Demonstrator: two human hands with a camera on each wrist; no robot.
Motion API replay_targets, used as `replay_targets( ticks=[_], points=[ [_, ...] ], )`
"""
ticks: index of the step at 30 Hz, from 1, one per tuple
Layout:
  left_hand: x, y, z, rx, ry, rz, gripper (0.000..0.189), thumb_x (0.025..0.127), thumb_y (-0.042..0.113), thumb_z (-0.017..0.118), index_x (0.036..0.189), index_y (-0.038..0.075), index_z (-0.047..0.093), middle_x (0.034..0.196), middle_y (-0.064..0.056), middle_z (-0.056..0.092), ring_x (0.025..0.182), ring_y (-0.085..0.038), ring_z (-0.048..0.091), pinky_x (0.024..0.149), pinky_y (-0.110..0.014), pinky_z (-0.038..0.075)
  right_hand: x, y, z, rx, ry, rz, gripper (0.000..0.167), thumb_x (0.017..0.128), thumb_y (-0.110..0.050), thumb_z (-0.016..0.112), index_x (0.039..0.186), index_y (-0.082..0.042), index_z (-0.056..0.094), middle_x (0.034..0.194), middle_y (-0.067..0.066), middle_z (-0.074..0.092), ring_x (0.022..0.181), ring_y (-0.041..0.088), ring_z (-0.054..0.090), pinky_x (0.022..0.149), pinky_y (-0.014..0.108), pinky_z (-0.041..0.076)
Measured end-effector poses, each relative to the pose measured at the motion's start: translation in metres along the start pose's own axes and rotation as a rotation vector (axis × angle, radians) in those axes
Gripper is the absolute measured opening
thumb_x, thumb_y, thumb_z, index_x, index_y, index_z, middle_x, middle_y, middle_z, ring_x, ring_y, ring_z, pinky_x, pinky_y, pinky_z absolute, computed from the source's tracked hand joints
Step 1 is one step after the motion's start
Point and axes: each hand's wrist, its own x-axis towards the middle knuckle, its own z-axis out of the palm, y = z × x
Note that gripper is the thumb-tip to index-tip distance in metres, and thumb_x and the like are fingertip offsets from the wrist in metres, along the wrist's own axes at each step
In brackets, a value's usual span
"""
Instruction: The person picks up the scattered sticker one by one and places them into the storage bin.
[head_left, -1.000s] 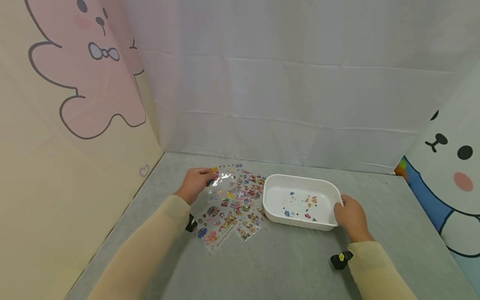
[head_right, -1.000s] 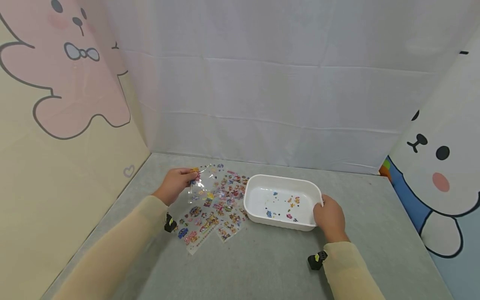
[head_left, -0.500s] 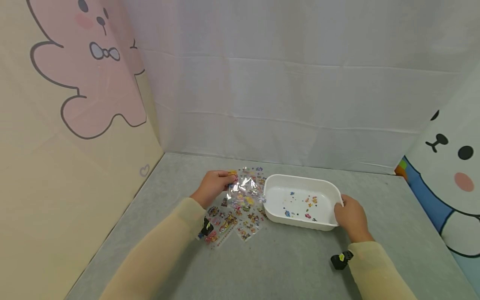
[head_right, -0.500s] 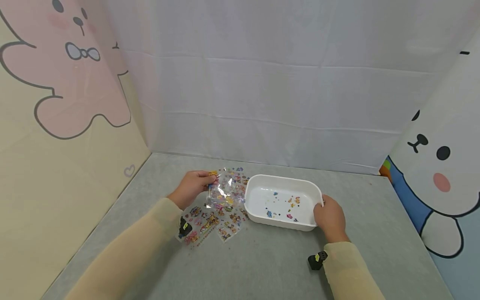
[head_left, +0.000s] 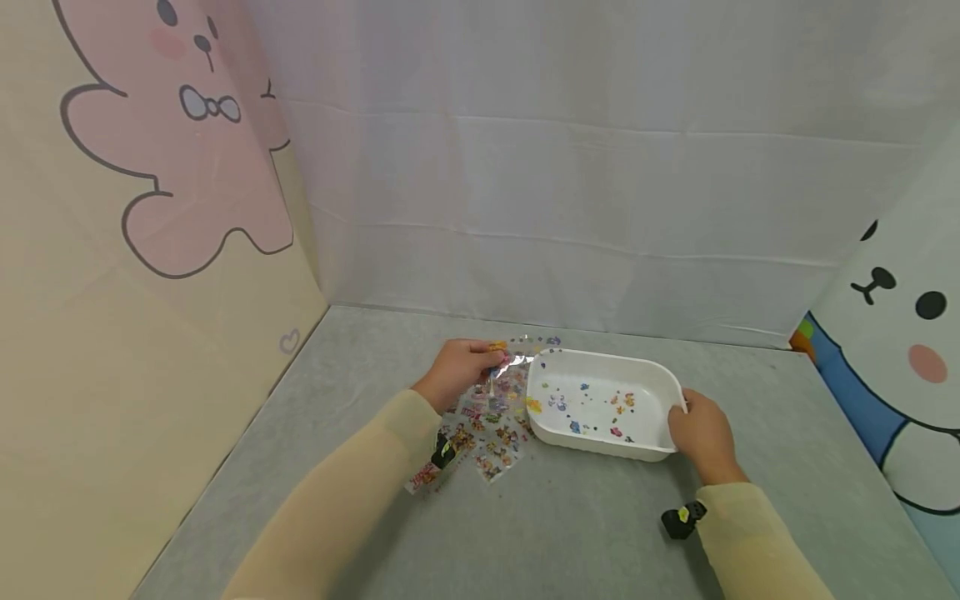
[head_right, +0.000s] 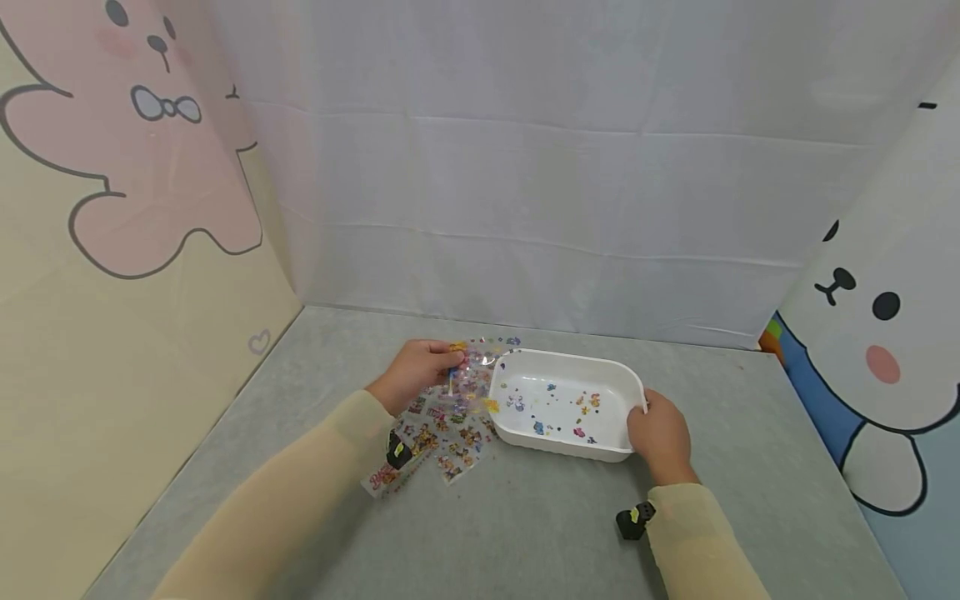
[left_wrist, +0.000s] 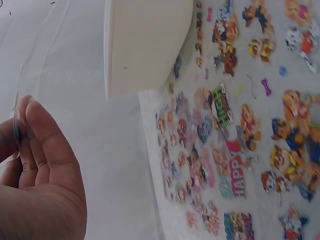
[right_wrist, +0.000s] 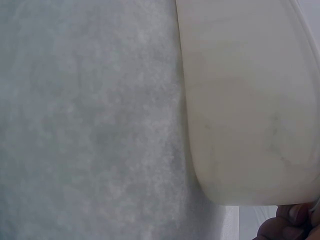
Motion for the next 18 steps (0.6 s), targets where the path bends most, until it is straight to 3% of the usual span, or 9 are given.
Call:
replay_targets(
  ticks=[8,13,18],
  points=[
    [0.003,0.011,0.02,-0.012,-0.04,-0.007,0.028,0.1,0.025,0.072,0.118,0.003,0.076,0.116,-0.015,0.072,0.094,-0.03,0.065,0.077,-0.035,0.055,0.0,-0.001,-0.002,-0.003,-0.014,0.015,0.052,0.102,-0.012,0.039,0.147,0.015,0.043,0.138,0.037,0.053,0.118,0.048,0.057,0.097,0.062,0.047],
    [0.007,0.014,0.035,-0.023,-0.04,-0.005,0.023,0.1,0.025,0.072,0.114,0.009,0.078,0.103,-0.008,0.075,0.085,-0.026,0.064,0.067,-0.033,0.052,0.0,-0.001,-0.001,-0.006,-0.015,0.013,0.052,0.102,-0.012,0.039,0.147,0.015,0.043,0.138,0.037,0.053,0.118,0.048,0.057,0.097,0.062,0.047],
    [0.009,0.019,0.051,-0.056,-0.051,-0.009,0.022,0.099,0.024,0.073,0.114,0.008,0.077,0.098,-0.004,0.076,0.087,-0.022,0.07,0.081,-0.041,0.056,-0.001,-0.001,-0.002,-0.004,-0.016,0.004,0.052,0.102,-0.012,0.039,0.146,0.015,0.043,0.137,0.037,0.054,0.117,0.048,0.057,0.096,0.063,0.047]
  ],
)
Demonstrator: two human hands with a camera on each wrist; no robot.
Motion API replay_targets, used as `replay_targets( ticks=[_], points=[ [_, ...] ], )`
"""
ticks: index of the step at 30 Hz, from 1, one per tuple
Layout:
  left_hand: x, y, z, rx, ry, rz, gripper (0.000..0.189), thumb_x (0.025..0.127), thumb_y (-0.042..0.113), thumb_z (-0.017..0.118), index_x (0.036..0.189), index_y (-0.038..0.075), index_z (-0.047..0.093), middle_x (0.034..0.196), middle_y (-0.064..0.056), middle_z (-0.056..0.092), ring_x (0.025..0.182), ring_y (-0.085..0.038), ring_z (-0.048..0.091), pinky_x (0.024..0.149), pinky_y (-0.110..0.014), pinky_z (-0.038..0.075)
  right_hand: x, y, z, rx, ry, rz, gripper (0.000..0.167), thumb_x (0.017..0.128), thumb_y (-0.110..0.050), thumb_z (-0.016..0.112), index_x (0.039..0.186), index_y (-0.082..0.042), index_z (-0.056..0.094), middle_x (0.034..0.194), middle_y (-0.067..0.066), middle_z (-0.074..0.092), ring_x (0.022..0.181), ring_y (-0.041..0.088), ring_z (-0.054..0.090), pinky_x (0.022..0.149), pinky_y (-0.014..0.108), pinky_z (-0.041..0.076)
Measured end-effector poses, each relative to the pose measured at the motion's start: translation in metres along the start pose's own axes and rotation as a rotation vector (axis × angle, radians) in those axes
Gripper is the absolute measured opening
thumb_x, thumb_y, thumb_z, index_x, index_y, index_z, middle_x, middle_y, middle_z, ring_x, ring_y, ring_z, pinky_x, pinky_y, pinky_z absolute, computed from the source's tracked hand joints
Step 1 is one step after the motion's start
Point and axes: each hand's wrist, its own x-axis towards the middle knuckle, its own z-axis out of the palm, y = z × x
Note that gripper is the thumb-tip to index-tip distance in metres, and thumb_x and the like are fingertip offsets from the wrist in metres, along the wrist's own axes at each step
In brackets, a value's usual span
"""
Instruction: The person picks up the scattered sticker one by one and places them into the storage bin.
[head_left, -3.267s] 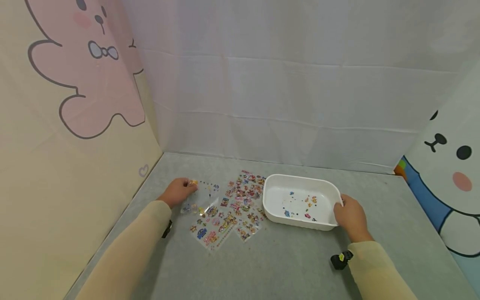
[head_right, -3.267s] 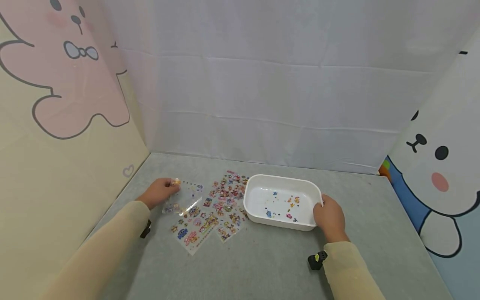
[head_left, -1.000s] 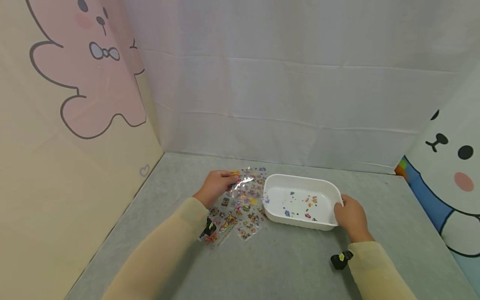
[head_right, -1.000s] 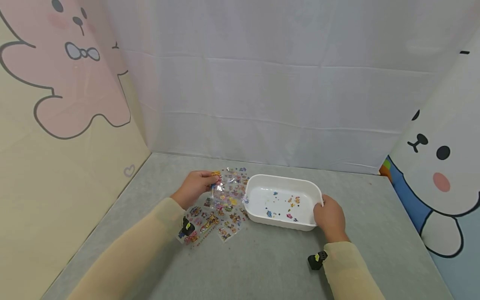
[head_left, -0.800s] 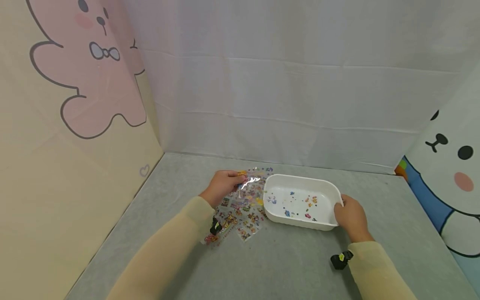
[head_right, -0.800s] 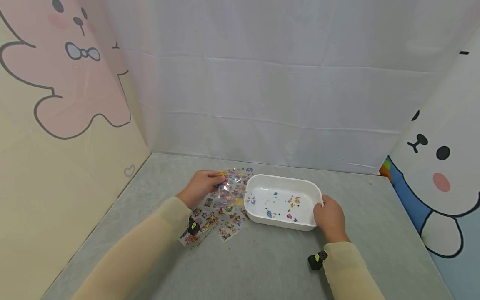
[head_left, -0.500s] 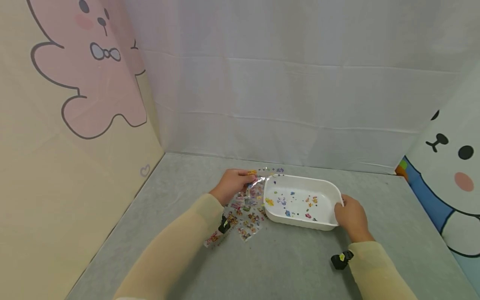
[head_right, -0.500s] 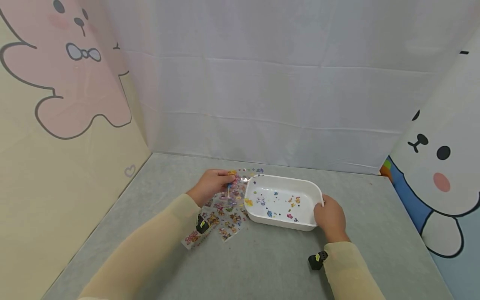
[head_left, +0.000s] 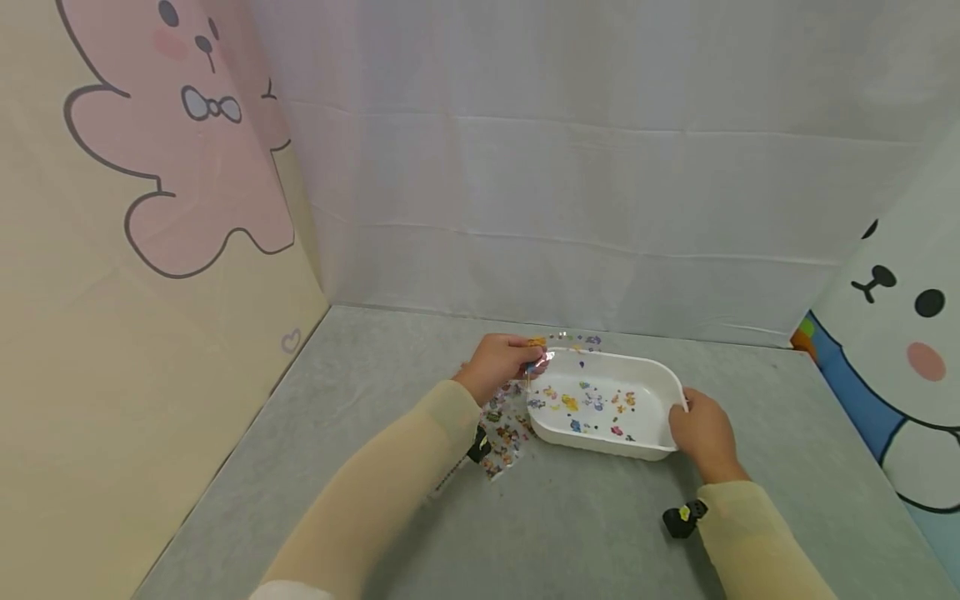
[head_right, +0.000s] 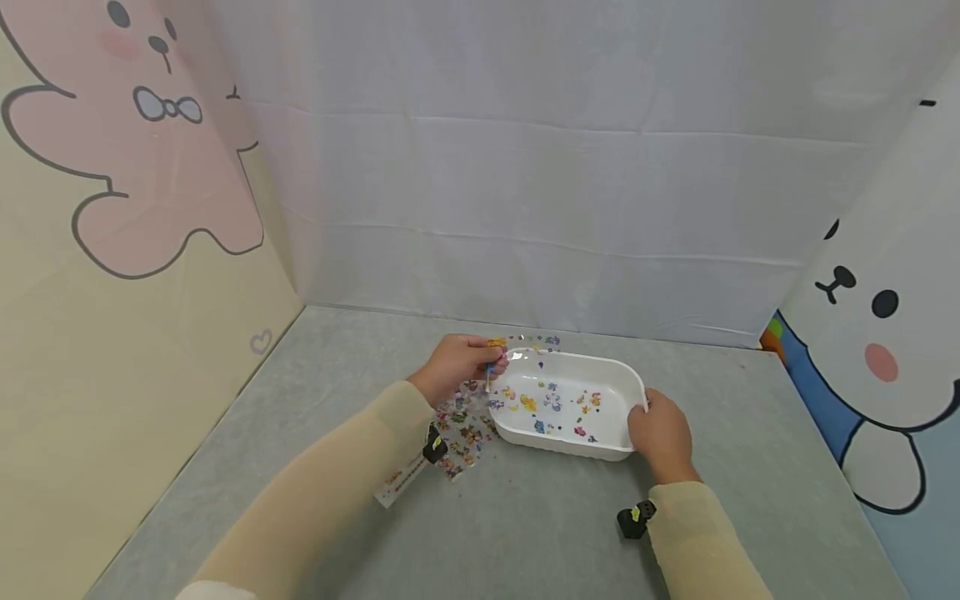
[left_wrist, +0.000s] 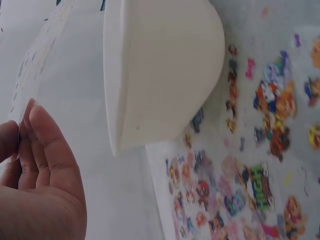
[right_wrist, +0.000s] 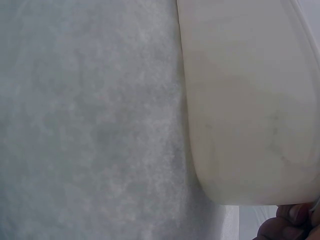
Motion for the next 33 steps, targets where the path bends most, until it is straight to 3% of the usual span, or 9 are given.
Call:
replay_targets(
  ticks=[3,9,14,23,27,33],
  points=[
    [0.003,0.002,0.009,-0.058,-0.026,0.003,0.024,0.099,0.018,0.072,0.115,0.002,0.076,0.098,-0.007,0.077,0.087,-0.018,0.073,0.088,-0.041,0.058,0.0,-0.001,0.0,0.003,0.0,-0.003,0.051,0.102,-0.012,0.039,0.146,0.015,0.043,0.136,0.037,0.054,0.116,0.048,0.058,0.095,0.062,0.048],
    [0.011,0.001,0.027,-0.173,-0.06,0.0,0.02,0.098,0.007,0.071,0.111,-0.007,0.074,0.1,-0.017,0.075,0.086,-0.021,0.074,0.085,-0.038,0.06,-0.001,-0.002,0.0,0.003,0.003,-0.012,0.051,0.101,-0.011,0.04,0.145,0.015,0.045,0.134,0.037,0.056,0.113,0.047,0.06,0.092,0.06,0.049],
    [0.015,-0.001,0.039,-0.187,-0.057,-0.015,0.014,0.098,0.005,0.07,0.107,-0.006,0.075,0.101,-0.02,0.075,0.086,-0.021,0.074,0.087,-0.042,0.059,0.0,-0.001,0.0,0.004,0.005,-0.017,0.051,0.101,-0.01,0.04,0.144,0.015,0.046,0.134,0.037,0.056,0.113,0.047,0.06,0.092,0.061,0.049],
    [0.017,-0.005,0.056,0.03,0.06,-0.051,0.008,0.096,0.014,0.075,0.095,0.007,0.079,0.086,-0.002,0.075,0.079,-0.017,0.072,0.072,-0.032,0.059,0.0,0.001,0.001,-0.003,0.009,-0.028,0.051,0.101,-0.011,0.04,0.143,0.016,0.046,0.134,0.037,0.056,0.115,0.048,0.059,0.093,0.062,0.048],
    [0.014,-0.007,0.059,0.123,0.022,-0.036,0.014,0.098,0.018,0.073,0.09,0.008,0.08,0.084,-0.002,0.075,0.078,-0.018,0.07,0.072,-0.033,0.057,0.001,0.001,0.001,-0.005,0.006,-0.022,0.051,0.101,-0.011,0.04,0.144,0.016,0.045,0.135,0.037,0.055,0.116,0.048,0.059,0.094,0.062,0.048],
    [0.007,-0.007,0.056,0.266,-0.031,0.048,0.019,0.099,0.021,0.073,0.089,0.006,0.079,0.083,-0.001,0.075,0.072,-0.015,0.064,0.066,-0.033,0.051,0.001,0.002,0.001,-0.001,0.008,-0.027,0.052,0.101,-0.011,0.039,0.145,0.016,0.044,0.136,0.038,0.054,0.118,0.05,0.057,0.095,0.063,0.047]
  ],
)
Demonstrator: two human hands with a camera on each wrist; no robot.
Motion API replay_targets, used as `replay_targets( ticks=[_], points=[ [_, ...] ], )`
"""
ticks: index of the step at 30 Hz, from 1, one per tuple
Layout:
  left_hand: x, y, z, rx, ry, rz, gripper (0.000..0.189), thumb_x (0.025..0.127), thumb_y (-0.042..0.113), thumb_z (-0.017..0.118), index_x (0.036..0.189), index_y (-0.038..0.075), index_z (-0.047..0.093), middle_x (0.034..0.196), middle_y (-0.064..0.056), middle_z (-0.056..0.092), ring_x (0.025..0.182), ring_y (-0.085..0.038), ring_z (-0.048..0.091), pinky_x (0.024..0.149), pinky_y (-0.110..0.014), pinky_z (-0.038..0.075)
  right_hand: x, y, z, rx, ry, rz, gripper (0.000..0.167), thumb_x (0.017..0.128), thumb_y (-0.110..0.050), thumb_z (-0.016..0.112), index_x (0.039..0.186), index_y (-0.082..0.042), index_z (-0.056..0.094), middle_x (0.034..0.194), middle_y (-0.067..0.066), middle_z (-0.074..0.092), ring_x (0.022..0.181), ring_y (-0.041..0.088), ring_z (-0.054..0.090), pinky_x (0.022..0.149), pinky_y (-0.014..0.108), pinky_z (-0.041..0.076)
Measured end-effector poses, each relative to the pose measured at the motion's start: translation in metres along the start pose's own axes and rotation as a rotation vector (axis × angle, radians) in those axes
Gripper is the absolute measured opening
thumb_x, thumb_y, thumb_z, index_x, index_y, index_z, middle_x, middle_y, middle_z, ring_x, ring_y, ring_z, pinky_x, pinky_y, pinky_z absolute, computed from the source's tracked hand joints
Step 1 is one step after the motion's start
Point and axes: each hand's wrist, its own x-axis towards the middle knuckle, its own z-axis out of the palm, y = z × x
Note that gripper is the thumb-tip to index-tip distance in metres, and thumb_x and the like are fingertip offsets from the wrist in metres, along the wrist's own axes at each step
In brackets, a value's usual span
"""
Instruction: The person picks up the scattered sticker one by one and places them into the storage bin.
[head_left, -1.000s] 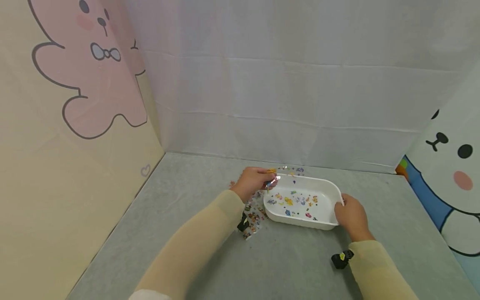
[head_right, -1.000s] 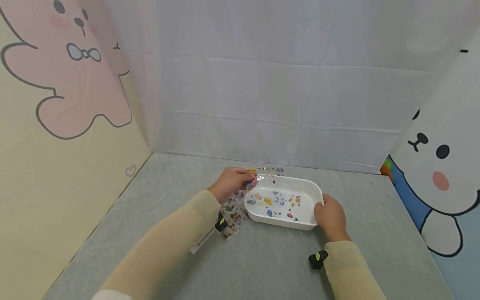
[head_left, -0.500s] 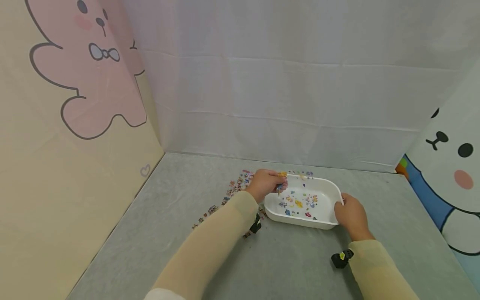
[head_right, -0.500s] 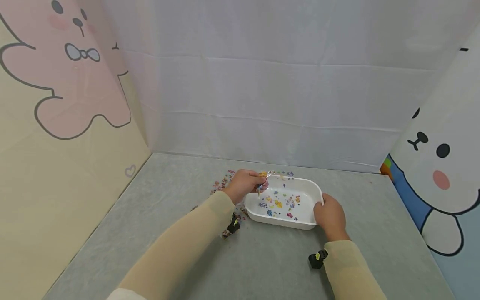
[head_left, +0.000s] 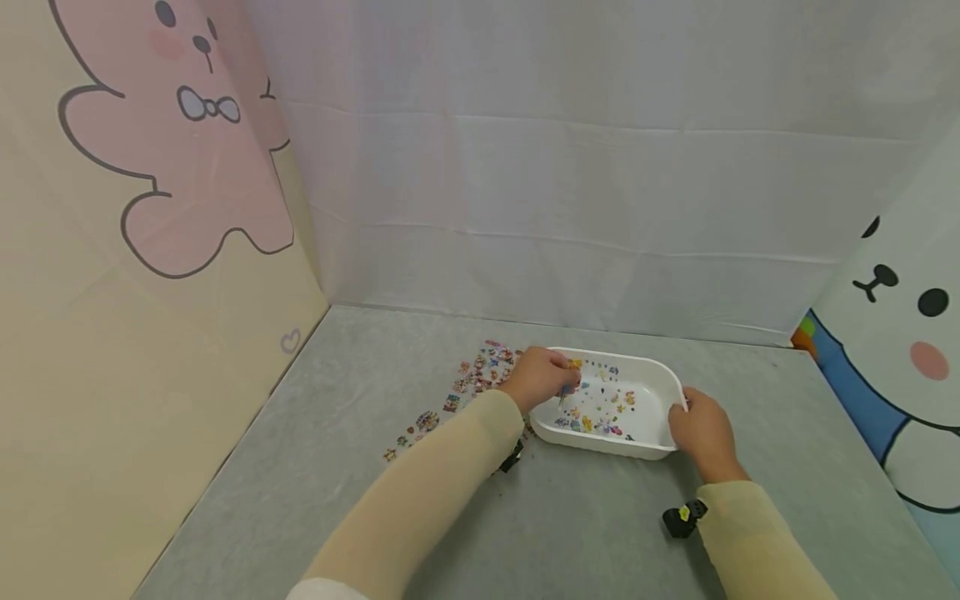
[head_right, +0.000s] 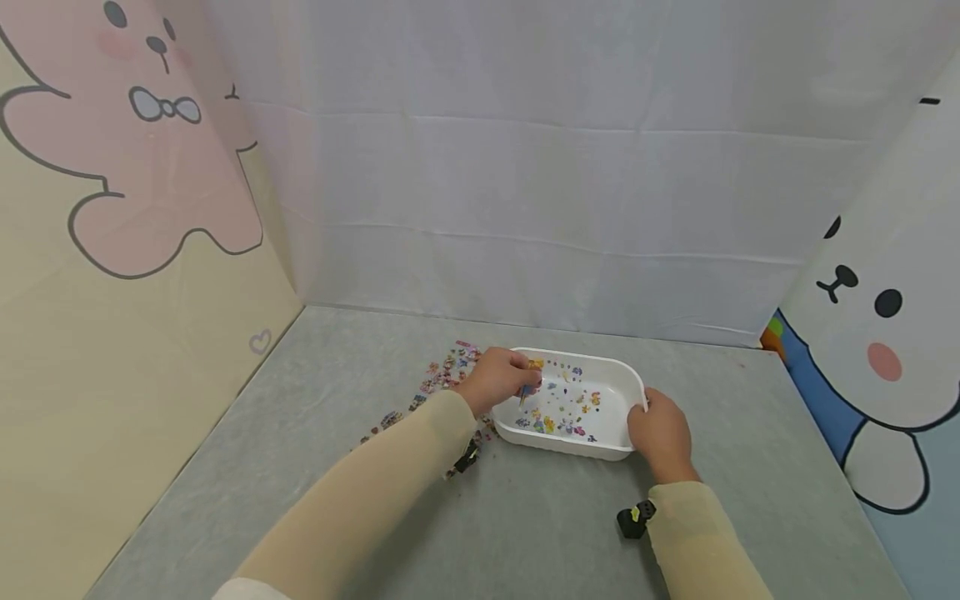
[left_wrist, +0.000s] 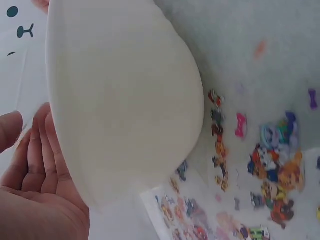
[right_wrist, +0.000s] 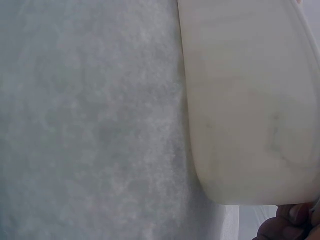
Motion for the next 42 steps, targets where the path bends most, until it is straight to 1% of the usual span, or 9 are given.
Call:
replay_targets(
  ticks=[4,8,12,16,23,28,35,38,42],
  points=[
    [-0.001,-0.003,-0.006,0.108,0.048,0.027,0.016,0.098,0.025,0.073,0.102,0.011,0.081,0.088,0.004,0.073,0.076,-0.012,0.063,0.071,-0.034,0.053,0.0,-0.001,0.0,0.001,0.002,-0.001,0.051,0.101,-0.011,0.04,0.144,0.016,0.045,0.135,0.037,0.055,0.117,0.05,0.058,0.095,0.062,0.048],
    [0.0,-0.007,-0.014,0.193,0.12,0.056,0.02,0.099,0.028,0.072,0.113,0.016,0.08,0.101,0.005,0.074,0.09,-0.013,0.067,0.081,-0.037,0.056,0.0,-0.002,0.0,0.005,0.006,0.007,0.051,0.101,-0.011,0.039,0.144,0.016,0.045,0.136,0.037,0.054,0.117,0.049,0.058,0.096,0.062,0.047],
    [0.002,-0.017,-0.021,0.228,0.156,0.111,0.023,0.1,0.027,0.07,0.116,0.014,0.079,0.104,0.004,0.073,0.095,-0.014,0.067,0.082,-0.035,0.057,0.0,-0.001,0.001,0.001,0.003,0.009,0.052,0.101,-0.011,0.039,0.145,0.016,0.044,0.137,0.037,0.053,0.119,0.049,0.057,0.098,0.063,0.046],
    [-0.003,-0.024,-0.025,0.225,0.145,0.148,0.024,0.101,0.026,0.07,0.118,0.011,0.078,0.103,0.005,0.072,0.095,-0.012,0.066,0.08,-0.032,0.057,0.001,0.001,0.0,-0.005,0.008,-0.003,0.051,0.101,-0.011,0.04,0.144,0.016,0.045,0.135,0.037,0.054,0.117,0.049,0.058,0.096,0.062,0.047],
    [-0.024,-0.026,-0.041,0.224,0.122,0.17,0.02,0.101,0.027,0.069,0.115,0.015,0.076,0.102,0.006,0.069,0.094,-0.011,0.064,0.078,-0.031,0.056,0.002,0.0,-0.001,-0.004,0.003,-0.02,0.051,0.101,-0.012,0.04,0.142,0.016,0.047,0.13,0.036,0.058,0.107,0.044,0.06,0.09,0.06,0.048],
    [-0.047,-0.034,-0.058,0.221,0.083,0.184,0.026,0.1,0.027,0.07,0.121,0.012,0.074,0.103,0.006,0.068,0.095,-0.013,0.063,0.08,-0.035,0.055,-0.001,-0.003,-0.001,0.004,-0.002,-0.012,0.051,0.101,-0.012,0.039,0.143,0.016,0.046,0.131,0.037,0.057,0.108,0.044,0.06,0.091,0.06,0.048],
    [-0.072,-0.052,-0.083,0.36,0.088,0.254,0.042,0.099,0.028,0.07,0.139,0.015,0.064,0.114,-0.002,0.068,0.096,-0.012,0.062,0.079,-0.036,0.055,-0.001,-0.004,-0.002,0.008,-0.013,0.042,0.053,0.103,-0.013,0.039,0.149,0.015,0.04,0.138,0.037,0.052,0.117,0.047,0.056,0.097,0.062,0.045],
    [-0.08,-0.061,-0.095,0.41,0.108,0.239,0.05,0.1,0.03,0.069,0.146,0.016,0.058,0.125,-0.008,0.066,0.099,-0.013,0.062,0.079,-0.037,0.054,-0.001,-0.004,-0.001,0.005,-0.02,0.05,0.053,0.103,-0.012,0.039,0.149,0.015,0.04,0.138,0.037,0.052,0.116,0.046,0.056,0.098,0.062,0.045],
    [-0.091,-0.07,-0.111,0.479,0.14,0.222,0.056,0.101,0.031,0.069,0.152,0.017,0.052,0.134,-0.008,0.061,0.107,-0.017,0.062,0.082,-0.04,0.054,-0.001,-0.003,-0.001,0.005,-0.02,0.041,0.053,0.103,-0.012,0.039,0.148,0.015,0.041,0.137,0.037,0.053,0.114,0.045,0.057,0.096,0.061,0.046]
  ],
)
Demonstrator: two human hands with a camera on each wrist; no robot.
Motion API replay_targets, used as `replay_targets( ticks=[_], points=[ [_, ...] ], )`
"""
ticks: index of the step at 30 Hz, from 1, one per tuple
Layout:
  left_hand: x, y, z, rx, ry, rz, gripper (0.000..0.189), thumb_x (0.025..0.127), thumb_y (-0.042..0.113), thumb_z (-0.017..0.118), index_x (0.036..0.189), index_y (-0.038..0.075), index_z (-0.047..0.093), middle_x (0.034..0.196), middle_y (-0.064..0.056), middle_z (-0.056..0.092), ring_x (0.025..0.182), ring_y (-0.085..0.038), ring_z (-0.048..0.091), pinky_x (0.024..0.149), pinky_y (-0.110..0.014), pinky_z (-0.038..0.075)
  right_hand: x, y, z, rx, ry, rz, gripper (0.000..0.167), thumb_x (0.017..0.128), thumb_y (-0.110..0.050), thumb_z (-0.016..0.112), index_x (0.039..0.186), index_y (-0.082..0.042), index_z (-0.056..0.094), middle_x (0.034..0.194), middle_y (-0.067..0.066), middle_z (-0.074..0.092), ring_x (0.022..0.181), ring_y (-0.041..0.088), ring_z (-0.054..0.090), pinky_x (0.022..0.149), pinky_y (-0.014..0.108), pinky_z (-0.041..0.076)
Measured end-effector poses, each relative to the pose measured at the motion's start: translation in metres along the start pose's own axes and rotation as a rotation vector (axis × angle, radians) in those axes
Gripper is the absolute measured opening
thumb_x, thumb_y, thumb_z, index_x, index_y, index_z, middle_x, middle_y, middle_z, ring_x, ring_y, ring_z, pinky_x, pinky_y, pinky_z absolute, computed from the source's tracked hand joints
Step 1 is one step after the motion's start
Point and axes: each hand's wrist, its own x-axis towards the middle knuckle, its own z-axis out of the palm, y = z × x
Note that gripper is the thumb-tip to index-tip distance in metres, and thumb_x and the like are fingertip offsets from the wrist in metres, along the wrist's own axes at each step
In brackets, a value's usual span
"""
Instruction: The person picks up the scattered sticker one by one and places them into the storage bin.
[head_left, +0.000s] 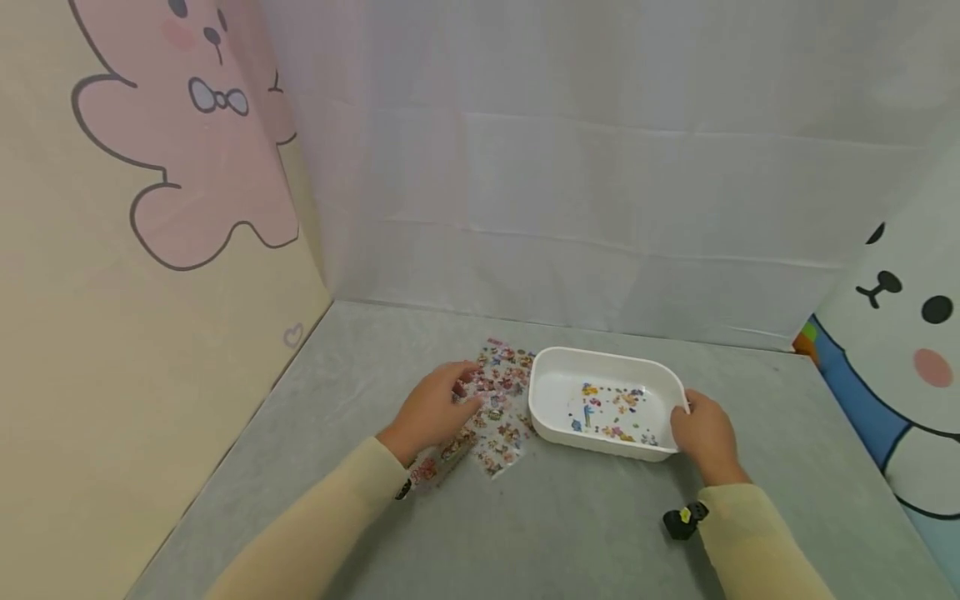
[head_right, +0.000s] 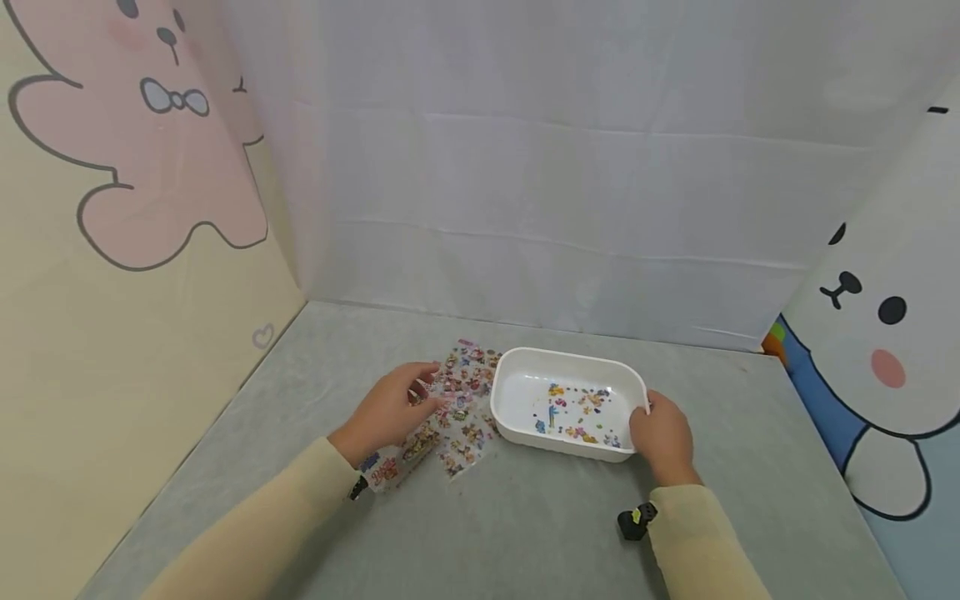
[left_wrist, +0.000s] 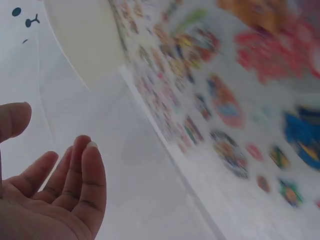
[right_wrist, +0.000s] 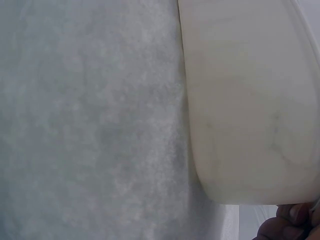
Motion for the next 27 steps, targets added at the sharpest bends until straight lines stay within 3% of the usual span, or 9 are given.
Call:
replay_targets(
  ticks=[7,12,18,23,27],
  points=[
    [-0.013,-0.026,-0.017,0.208,0.01,-0.005,0.052,0.102,0.032,0.068,0.149,0.013,0.054,0.143,-0.007,0.056,0.126,-0.027,0.057,0.099,-0.048,0.051,-0.001,0.0,0.0,0.002,0.003,-0.012,0.053,0.103,-0.012,0.039,0.148,0.016,0.04,0.138,0.037,0.052,0.118,0.047,0.056,0.099,0.063,0.044],
    [-0.014,-0.045,-0.021,0.4,0.019,0.092,0.054,0.099,0.028,0.071,0.146,0.008,0.055,0.139,-0.011,0.059,0.129,-0.03,0.056,0.106,-0.049,0.047,-0.001,0.001,0.0,-0.006,0.008,-0.026,0.052,0.102,-0.012,0.039,0.146,0.016,0.042,0.136,0.037,0.053,0.114,0.046,0.057,0.097,0.062,0.045],
    [-0.017,-0.061,-0.02,0.557,-0.008,0.182,0.058,0.097,0.029,0.073,0.147,0.003,0.055,0.143,-0.017,0.058,0.133,-0.035,0.053,0.111,-0.051,0.042,-0.002,0.002,0.001,-0.007,0.003,-0.023,0.053,0.102,-0.013,0.039,0.146,0.015,0.042,0.136,0.037,0.054,0.113,0.045,0.057,0.097,0.062,0.045],
    [-0.019,-0.071,-0.017,0.66,-0.039,0.247,0.049,0.098,0.029,0.072,0.143,0.011,0.061,0.139,-0.013,0.062,0.131,-0.035,0.056,0.109,-0.051,0.043,-0.002,0.0,0.001,-0.014,0.003,-0.015,0.052,0.102,-0.012,0.039,0.146,0.016,0.042,0.135,0.037,0.054,0.112,0.045,0.058,0.095,0.062,0.046],
    [-0.018,-0.077,-0.013,0.703,-0.039,0.324,0.036,0.098,0.019,0.071,0.134,0.016,0.069,0.123,-0.007,0.069,0.115,-0.03,0.062,0.098,-0.05,0.051,-0.002,-0.001,0.0,-0.024,0.0,-0.005,0.053,0.102,-0.012,0.039,0.147,0.016,0.041,0.136,0.037,0.053,0.113,0.046,0.058,0.095,0.062,0.046]
  ],
)
